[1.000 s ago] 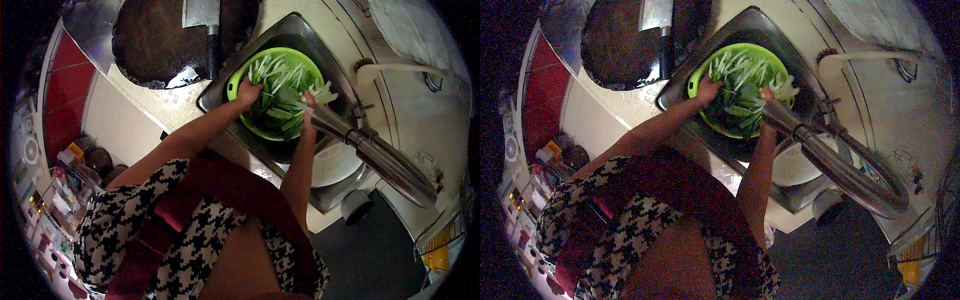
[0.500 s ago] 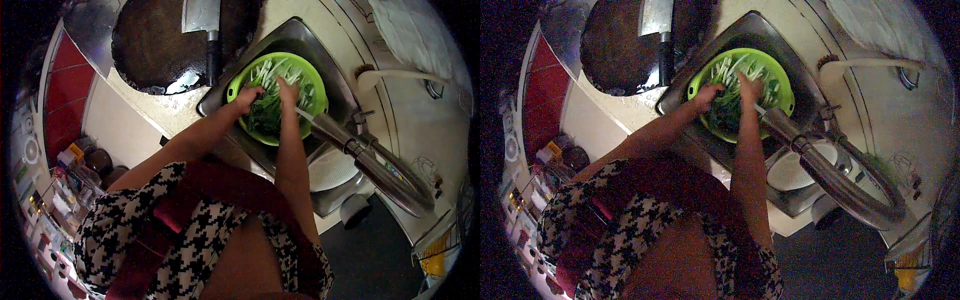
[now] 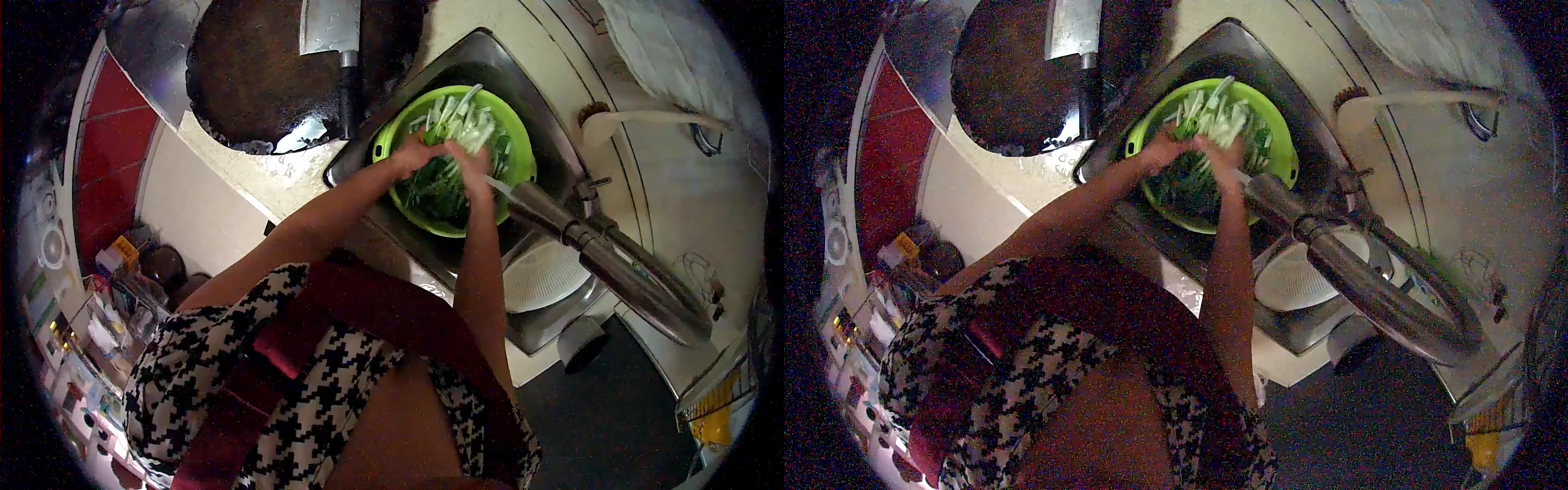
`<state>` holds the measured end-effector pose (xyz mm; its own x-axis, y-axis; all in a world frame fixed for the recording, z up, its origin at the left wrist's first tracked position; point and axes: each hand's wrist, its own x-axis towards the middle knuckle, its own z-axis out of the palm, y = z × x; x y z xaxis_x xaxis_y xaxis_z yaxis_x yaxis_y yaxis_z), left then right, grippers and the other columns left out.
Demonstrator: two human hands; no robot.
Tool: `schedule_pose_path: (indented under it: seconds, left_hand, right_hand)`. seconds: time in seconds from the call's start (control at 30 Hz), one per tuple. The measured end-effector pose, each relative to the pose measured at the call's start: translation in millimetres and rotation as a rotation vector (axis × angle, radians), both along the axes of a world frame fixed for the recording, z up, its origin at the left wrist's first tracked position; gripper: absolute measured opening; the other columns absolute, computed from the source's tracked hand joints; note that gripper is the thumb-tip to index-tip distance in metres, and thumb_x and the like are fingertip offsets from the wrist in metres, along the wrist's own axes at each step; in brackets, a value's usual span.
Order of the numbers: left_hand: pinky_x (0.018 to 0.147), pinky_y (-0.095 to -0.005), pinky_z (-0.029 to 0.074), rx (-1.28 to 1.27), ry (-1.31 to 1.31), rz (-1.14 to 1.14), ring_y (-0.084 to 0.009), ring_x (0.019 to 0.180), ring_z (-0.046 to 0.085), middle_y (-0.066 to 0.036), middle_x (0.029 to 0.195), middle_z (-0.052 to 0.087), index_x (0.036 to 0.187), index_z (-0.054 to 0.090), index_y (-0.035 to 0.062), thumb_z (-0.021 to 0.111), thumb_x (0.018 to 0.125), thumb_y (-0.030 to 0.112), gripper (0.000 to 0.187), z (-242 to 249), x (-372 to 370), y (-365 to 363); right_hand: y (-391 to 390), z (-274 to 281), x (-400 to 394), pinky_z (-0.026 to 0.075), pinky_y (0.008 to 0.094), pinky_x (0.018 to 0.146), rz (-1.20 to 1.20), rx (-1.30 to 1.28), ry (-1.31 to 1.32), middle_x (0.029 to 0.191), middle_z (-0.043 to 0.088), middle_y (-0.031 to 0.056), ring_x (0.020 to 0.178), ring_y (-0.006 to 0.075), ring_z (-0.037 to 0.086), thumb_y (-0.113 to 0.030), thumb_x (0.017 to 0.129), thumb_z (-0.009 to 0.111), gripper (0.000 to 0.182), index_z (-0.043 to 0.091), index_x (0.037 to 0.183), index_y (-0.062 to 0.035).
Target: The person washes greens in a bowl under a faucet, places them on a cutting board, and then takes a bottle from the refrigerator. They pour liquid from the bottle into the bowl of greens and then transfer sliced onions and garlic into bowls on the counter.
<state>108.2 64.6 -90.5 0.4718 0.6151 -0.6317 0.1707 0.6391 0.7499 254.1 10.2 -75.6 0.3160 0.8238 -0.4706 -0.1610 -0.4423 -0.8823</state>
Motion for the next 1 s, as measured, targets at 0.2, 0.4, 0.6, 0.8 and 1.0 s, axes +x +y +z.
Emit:
schedule_pose_path:
  seconds: [0.2,0.4,0.6,0.8,1.0]
  left_hand:
    - [0.078,-0.0312,0.044,-0.200,-0.214,0.140,-0.0188,0.093,0.055,-0.012,0.112,0.055,0.133,0.026,0.0011,0.067,0.078,0.024,0.073,7,-15,-9]
    - [0.080,-0.0369,0.043,0.309,0.106,0.260,-0.0292,0.093,0.054,-0.020,0.107,0.053,0.131,0.027,-0.0003,0.064,0.079,0.022,0.067,10,-16,-34]
    - [0.093,-0.0410,0.035,0.518,0.543,-0.297,-0.0407,0.111,0.035,-0.026,0.120,0.025,0.130,0.016,-0.0045,0.070,0.067,0.025,0.089,6,-1,-47]
    - [0.095,-0.0423,0.033,1.077,0.628,-0.167,-0.0382,0.111,0.038,-0.023,0.119,0.037,0.132,0.020,-0.0052,0.065,0.069,0.050,0.095,50,-2,-17]
    - [0.097,-0.0468,0.029,0.780,0.679,-0.306,-0.0393,0.118,0.033,-0.027,0.129,0.030,0.135,0.013,-0.0050,0.053,0.075,0.060,0.098,-18,18,-30]
  right_hand:
    - [-33,4,12,0.036,0.0332,0.091,-0.403,-0.246,-0.158,0.120,0.050,0.0107,0.108,0.0203,0.048,-0.025,0.074,0.069,0.058,0.046,0.122,-0.0020]
    - [-40,28,33,0.035,0.0373,0.094,-0.295,-0.138,-0.093,0.125,0.045,0.0163,0.114,0.0264,0.043,-0.038,0.073,0.067,0.070,0.040,0.127,-0.0011]
    - [-16,5,31,0.035,0.0422,0.094,0.025,-0.349,-0.843,0.128,0.040,0.0236,0.117,0.0343,0.040,-0.049,0.070,0.067,0.086,0.032,0.131,0.0003]
    - [-39,14,1,0.030,0.0511,0.097,-0.090,-0.406,-1.226,0.132,0.031,0.0274,0.122,0.0412,0.030,-0.057,0.072,0.060,0.091,0.026,0.133,0.0024]
    - [-44,-18,-27,0.028,0.0527,0.097,0.011,-0.347,-1.334,0.133,0.030,0.0264,0.124,0.0425,0.028,-0.057,0.077,0.050,0.084,0.025,0.133,0.0003]
